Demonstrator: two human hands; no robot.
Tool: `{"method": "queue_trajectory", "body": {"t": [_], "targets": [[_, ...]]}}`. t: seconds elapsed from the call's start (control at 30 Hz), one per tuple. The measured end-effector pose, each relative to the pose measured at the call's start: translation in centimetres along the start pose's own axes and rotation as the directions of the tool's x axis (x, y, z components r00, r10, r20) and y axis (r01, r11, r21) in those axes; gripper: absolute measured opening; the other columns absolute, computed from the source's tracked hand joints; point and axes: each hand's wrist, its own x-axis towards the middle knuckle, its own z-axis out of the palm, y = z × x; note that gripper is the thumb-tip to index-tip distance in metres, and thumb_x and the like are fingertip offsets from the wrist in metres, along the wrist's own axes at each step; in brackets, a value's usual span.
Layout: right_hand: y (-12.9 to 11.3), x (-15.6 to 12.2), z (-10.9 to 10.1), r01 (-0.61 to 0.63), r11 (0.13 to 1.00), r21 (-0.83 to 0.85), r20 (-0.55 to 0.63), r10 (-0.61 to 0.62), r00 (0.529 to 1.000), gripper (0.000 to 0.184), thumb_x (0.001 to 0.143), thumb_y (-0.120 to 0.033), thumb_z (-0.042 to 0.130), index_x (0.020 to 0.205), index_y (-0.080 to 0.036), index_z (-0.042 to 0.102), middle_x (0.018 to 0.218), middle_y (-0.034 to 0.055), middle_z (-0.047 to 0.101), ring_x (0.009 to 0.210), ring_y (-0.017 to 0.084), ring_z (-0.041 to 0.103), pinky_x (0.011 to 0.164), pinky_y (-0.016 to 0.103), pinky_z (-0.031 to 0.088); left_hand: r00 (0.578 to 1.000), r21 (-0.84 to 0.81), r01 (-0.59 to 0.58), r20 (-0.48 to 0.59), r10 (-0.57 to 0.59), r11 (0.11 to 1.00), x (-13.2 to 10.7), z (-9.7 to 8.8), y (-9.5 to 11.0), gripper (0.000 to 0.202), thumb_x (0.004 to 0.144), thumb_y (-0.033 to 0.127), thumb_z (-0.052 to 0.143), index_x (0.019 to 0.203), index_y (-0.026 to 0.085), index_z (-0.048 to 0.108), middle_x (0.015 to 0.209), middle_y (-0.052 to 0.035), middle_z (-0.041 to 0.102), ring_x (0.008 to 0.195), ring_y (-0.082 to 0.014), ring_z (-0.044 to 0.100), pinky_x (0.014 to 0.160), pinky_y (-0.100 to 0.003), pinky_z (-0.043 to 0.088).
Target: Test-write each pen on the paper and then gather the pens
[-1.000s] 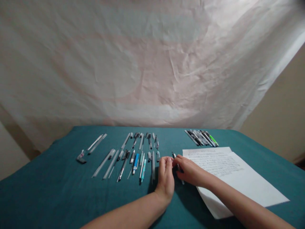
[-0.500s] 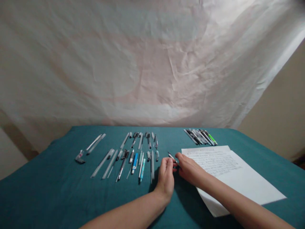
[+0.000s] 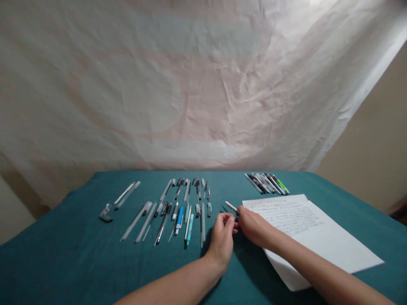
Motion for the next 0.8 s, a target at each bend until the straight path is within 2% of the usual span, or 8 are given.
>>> {"method": "queue_trajectory", "body": {"t": [0.07,0.13,0.2,0.27,0.37,0.5,0.63,0.8], "targets": [[-0.1,0.1,-0.5,0.031,0.988,0.154,0.008,-0.033,0.999,0.011,0.084,-0.021,0.035,0.080,-0.015,0.043,0.070,0.0057,0.055,0.060,0.014,0.052,0.051,0.023,0.031,0.999,-0.050,-0.004,-0.054,0.001,0.999,0.0,0.0,-0.1,0.029,0.075,0.037,0.056,0.092,0.015,0.050,0.092,-0.0077,0.056,0.085,-0.0159,0.054,0.074,-0.027,0.041],[-0.6,-0.1,-1.0,0.068,0.918,0.391,0.045,-0.093,0.995,0.018,0.087,-0.028,0.032,0.078,-0.016,0.042,0.061,0.0001,0.050,0.053,0.010,0.047,0.047,0.020,0.032,0.998,-0.122,-0.014,-0.070,0.005,0.992,0.0,0.1,0.0,0.033,0.073,0.037,0.058,0.096,0.015,0.048,0.092,-0.0071,0.057,0.084,-0.0153,0.055,0.073,-0.026,0.042],[-1.2,-0.4,-1.4,0.090,0.779,0.621,0.095,-0.189,0.977,0.025,0.088,-0.037,0.030,0.081,-0.016,0.042,0.057,-0.0036,0.044,0.047,0.008,0.044,0.043,0.018,0.033,1.000,-0.183,0.007,0.009,-0.006,0.983,-0.1,0.3,0.3,0.036,0.073,0.041,0.058,0.095,0.015,0.046,0.080,-0.0043,0.058,0.072,-0.0146,0.058,0.063,-0.025,0.045],[-1.7,-0.7,-1.6,0.076,0.653,0.754,0.133,-0.265,0.955,0.031,0.086,-0.044,0.032,0.088,-0.016,0.044,0.056,-0.0051,0.042,0.044,0.007,0.044,0.039,0.016,0.034,0.992,-0.213,0.048,0.121,-0.022,0.976,-0.1,0.5,0.6,0.038,0.074,0.046,0.055,0.093,0.014,0.045,0.064,0.0000,0.056,0.054,-0.0133,0.057,0.049,-0.023,0.042],[-2.2,-1.0,-1.8,0.045,0.575,0.817,0.170,-0.314,0.934,0.036,0.084,-0.048,0.037,0.098,-0.016,0.046,0.056,-0.0056,0.043,0.042,0.006,0.044,0.037,0.015,0.034,0.984,-0.244,0.085,0.172,-0.043,0.966,0.0,0.6,1.0,0.041,0.074,0.048,0.053,0.097,0.014,0.044,0.048,0.0052,0.049,0.038,-0.0125,0.051,0.038,-0.021,0.037],[-1.9,-1.0,-2.0,-0.011,0.537,0.843,0.223,-0.330,0.917,0.038,0.081,-0.050,0.042,0.089,-0.014,0.050,0.057,-0.0042,0.047,0.043,0.006,0.047,0.038,0.015,0.035,0.977,-0.284,0.120,0.203,-0.063,0.951,0.3,0.4,1.4,0.038,0.074,0.048,0.053,0.086,0.012,0.050,0.037,0.0064,0.042,0.036,-0.0139,0.051,0.038,-0.022,0.037],[-1.3,-0.8,-2.4,-0.039,0.494,0.868,0.231,-0.335,0.913,0.033,0.079,-0.046,0.047,0.082,-0.014,0.051,0.058,-0.0033,0.050,0.046,0.006,0.048,0.041,0.016,0.035,0.964,-0.326,0.115,0.263,-0.027,0.938,0.2,0.4,1.9,0.035,0.076,0.047,0.051,0.070,0.012,0.052,0.039,0.0026,0.046,0.042,-0.0144,0.054,0.042,-0.023,0.040],[-0.9,-0.7,-2.9,-0.042,0.504,0.862,0.241,-0.336,0.911,0.030,0.080,-0.043,0.047,0.082,-0.014,0.051,0.060,-0.0021,0.053,0.048,0.007,0.050,0.043,0.017,0.037,0.968,-0.342,0.128,0.246,-0.043,0.931,0.0,0.6,2.2,0.034,0.073,0.045,0.055,0.071,0.011,0.056,0.046,0.0008,0.052,0.049,-0.0139,0.056,0.048,-0.024,0.042]]}}
